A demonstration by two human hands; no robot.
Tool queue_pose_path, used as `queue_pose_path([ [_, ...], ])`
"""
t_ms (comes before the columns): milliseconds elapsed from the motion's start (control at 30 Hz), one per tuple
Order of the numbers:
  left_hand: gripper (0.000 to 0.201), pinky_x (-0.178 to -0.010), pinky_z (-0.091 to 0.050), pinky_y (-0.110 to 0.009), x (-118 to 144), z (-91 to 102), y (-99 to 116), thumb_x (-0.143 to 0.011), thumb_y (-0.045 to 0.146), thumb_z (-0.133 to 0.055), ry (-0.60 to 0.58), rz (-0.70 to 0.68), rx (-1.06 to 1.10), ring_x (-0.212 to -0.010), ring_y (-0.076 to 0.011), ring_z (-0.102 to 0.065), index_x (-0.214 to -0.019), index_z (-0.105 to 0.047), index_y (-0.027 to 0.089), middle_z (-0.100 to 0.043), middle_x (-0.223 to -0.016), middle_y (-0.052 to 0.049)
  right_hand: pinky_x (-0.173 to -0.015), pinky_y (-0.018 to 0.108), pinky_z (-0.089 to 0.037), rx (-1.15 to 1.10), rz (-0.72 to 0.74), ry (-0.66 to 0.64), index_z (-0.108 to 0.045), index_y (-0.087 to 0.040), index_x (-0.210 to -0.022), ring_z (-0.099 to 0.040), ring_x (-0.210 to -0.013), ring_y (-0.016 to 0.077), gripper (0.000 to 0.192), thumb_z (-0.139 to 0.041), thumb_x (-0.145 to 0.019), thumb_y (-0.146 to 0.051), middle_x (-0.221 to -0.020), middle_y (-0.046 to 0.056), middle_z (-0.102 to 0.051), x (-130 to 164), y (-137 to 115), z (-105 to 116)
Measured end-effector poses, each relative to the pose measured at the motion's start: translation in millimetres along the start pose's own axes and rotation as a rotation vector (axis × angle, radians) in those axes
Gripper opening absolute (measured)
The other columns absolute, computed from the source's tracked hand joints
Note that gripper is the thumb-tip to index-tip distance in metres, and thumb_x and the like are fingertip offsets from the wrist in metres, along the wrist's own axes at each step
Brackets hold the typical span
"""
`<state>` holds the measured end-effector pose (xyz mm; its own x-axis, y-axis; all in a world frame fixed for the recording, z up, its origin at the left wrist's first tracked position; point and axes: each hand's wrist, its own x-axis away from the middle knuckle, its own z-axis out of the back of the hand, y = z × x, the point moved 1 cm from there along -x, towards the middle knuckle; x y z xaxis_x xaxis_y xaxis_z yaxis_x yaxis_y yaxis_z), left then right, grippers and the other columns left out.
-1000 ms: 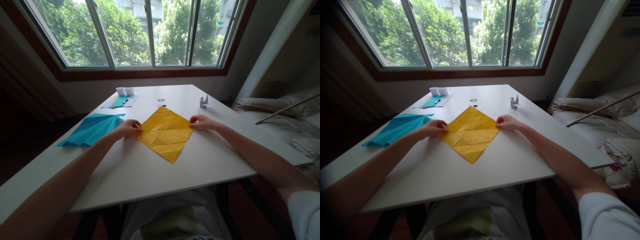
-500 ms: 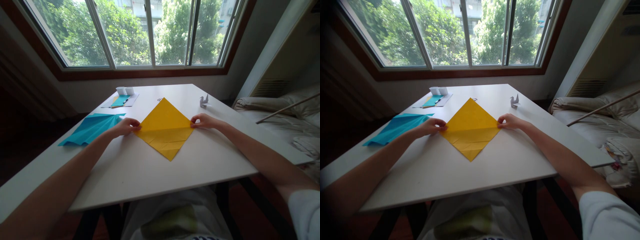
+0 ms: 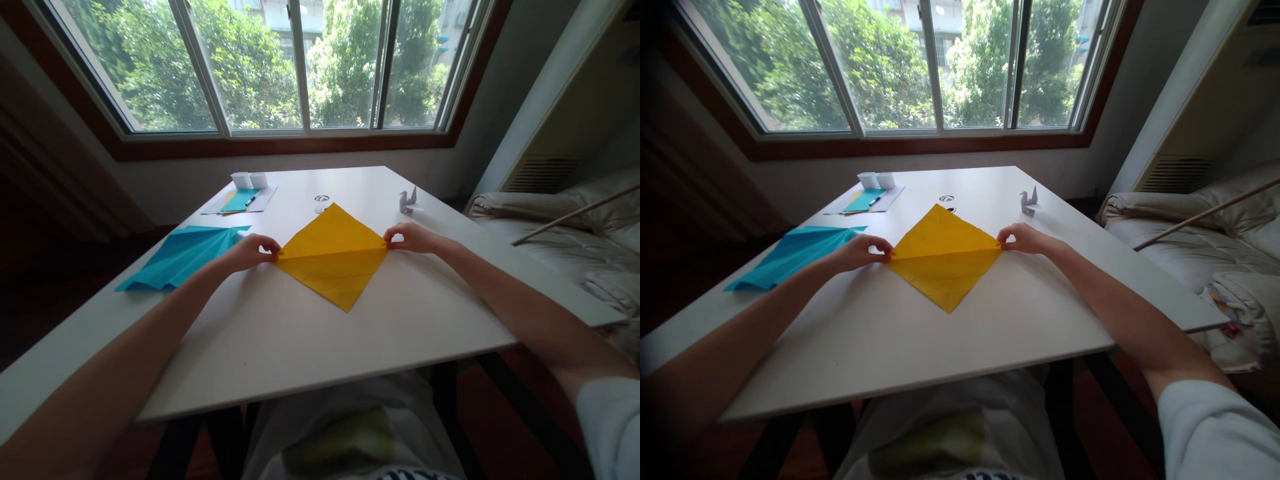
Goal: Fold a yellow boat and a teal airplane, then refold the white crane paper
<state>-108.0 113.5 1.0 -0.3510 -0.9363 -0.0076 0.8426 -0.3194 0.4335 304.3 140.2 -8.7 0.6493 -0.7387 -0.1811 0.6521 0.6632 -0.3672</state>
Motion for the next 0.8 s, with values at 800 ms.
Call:
queue_pose_path([
  [800, 0.030, -0.083, -0.040, -0.032, -0.7, 1.9, -4.1, -0.073, 0.047, -0.053, -0.028, -0.234, -0.230, -0.086, -0.0201, -0.056, -0.084, -0.072, 0.027, -0.070, -0.086, -0.001, -0.073, 0.030, -0.047, 0.106, 0.113, -0.093, -0.071, -0.023, -0.085, -0.062, -0.079, 0.0185, 0.020, -0.055, -0.075, -0.028, -0.086, 0.002, -0.071, 2.9, -1.8, 7.5],
])
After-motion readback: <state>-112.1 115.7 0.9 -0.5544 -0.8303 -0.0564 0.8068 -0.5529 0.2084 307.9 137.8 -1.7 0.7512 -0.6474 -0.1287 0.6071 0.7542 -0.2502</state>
